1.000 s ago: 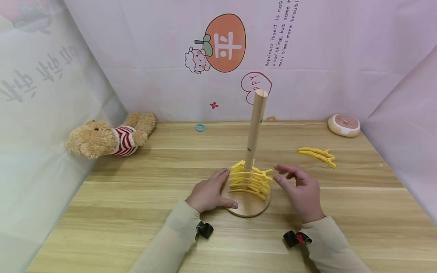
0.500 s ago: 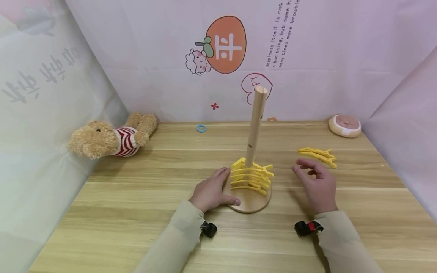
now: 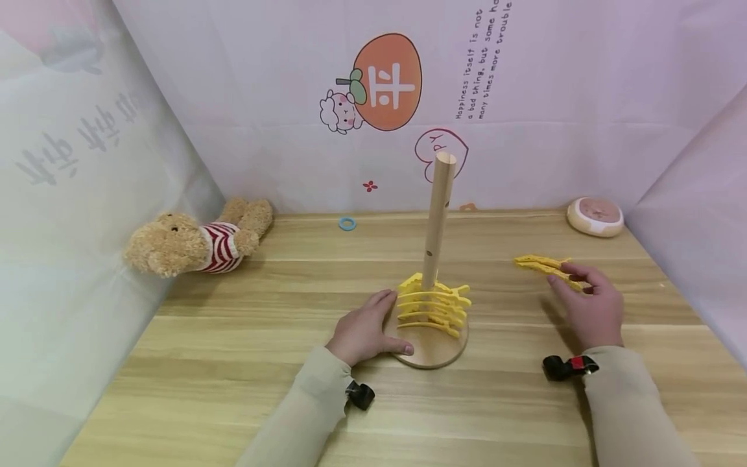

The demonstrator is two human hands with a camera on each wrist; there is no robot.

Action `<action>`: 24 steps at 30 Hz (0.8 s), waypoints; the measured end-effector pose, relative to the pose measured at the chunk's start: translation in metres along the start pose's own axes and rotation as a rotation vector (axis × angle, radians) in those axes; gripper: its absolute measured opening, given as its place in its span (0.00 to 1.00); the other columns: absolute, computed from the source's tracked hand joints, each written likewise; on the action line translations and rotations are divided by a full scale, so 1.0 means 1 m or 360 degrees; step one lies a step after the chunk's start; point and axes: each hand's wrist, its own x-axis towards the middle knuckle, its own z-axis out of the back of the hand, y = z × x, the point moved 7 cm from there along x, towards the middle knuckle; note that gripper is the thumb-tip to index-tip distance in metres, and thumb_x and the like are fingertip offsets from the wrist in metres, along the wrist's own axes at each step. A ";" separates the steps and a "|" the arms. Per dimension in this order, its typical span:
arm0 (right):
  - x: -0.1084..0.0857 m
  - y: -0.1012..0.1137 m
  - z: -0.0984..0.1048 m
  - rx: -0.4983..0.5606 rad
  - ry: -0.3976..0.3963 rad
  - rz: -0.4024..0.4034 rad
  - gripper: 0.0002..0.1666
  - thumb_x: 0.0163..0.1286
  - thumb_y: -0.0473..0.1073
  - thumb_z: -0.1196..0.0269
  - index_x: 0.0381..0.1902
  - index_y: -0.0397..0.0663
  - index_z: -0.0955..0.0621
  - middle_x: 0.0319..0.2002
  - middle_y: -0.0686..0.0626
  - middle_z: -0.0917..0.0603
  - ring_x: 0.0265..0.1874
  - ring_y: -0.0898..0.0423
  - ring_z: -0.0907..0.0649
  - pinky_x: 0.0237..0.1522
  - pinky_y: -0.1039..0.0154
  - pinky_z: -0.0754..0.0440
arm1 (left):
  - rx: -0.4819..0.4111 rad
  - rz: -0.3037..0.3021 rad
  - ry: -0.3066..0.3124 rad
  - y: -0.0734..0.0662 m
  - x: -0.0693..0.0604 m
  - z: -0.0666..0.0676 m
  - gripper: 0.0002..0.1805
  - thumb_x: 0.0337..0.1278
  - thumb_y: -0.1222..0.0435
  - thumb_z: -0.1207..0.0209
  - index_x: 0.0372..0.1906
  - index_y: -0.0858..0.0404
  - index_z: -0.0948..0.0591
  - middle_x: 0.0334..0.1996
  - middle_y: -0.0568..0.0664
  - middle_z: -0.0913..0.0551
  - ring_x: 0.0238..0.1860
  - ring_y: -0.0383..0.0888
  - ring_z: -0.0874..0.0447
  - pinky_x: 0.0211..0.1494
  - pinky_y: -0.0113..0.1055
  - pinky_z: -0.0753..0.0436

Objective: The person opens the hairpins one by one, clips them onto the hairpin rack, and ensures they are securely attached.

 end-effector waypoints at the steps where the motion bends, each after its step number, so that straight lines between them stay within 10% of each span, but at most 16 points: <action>1: 0.003 -0.003 0.001 -0.0037 0.0032 -0.0016 0.24 0.64 0.48 0.28 0.54 0.40 0.15 0.45 0.67 0.18 0.45 0.65 0.24 0.45 0.71 0.34 | 0.0002 -0.0001 0.0000 0.000 0.000 0.000 0.64 0.36 0.32 0.29 0.79 0.54 0.41 0.78 0.46 0.42 0.68 0.56 0.29 0.63 0.56 0.26; 10: 0.021 -0.030 0.014 -0.0362 0.0358 -0.0036 0.37 0.68 0.60 0.34 0.66 0.43 0.23 0.62 0.40 0.26 0.55 0.48 0.30 0.43 0.67 0.35 | 0.0025 -0.0012 0.0010 -0.001 0.000 -0.002 0.64 0.36 0.31 0.29 0.80 0.53 0.42 0.78 0.45 0.42 0.69 0.54 0.30 0.63 0.55 0.26; 17: 0.029 -0.043 0.018 -0.0504 0.0517 0.0000 0.39 0.69 0.59 0.34 0.69 0.40 0.27 0.59 0.35 0.22 0.42 0.71 0.29 0.38 0.71 0.32 | 0.0026 -0.0006 0.0011 0.000 0.001 -0.003 0.64 0.36 0.30 0.30 0.80 0.52 0.42 0.79 0.44 0.43 0.70 0.54 0.31 0.64 0.56 0.27; 24: 0.029 -0.046 0.011 -0.0593 0.0624 0.0027 0.38 0.71 0.57 0.36 0.68 0.36 0.28 0.59 0.33 0.22 0.47 0.51 0.26 0.42 0.60 0.32 | 0.0037 0.0000 0.0008 0.003 0.001 -0.003 0.65 0.37 0.30 0.30 0.80 0.52 0.43 0.79 0.45 0.43 0.70 0.55 0.30 0.64 0.56 0.26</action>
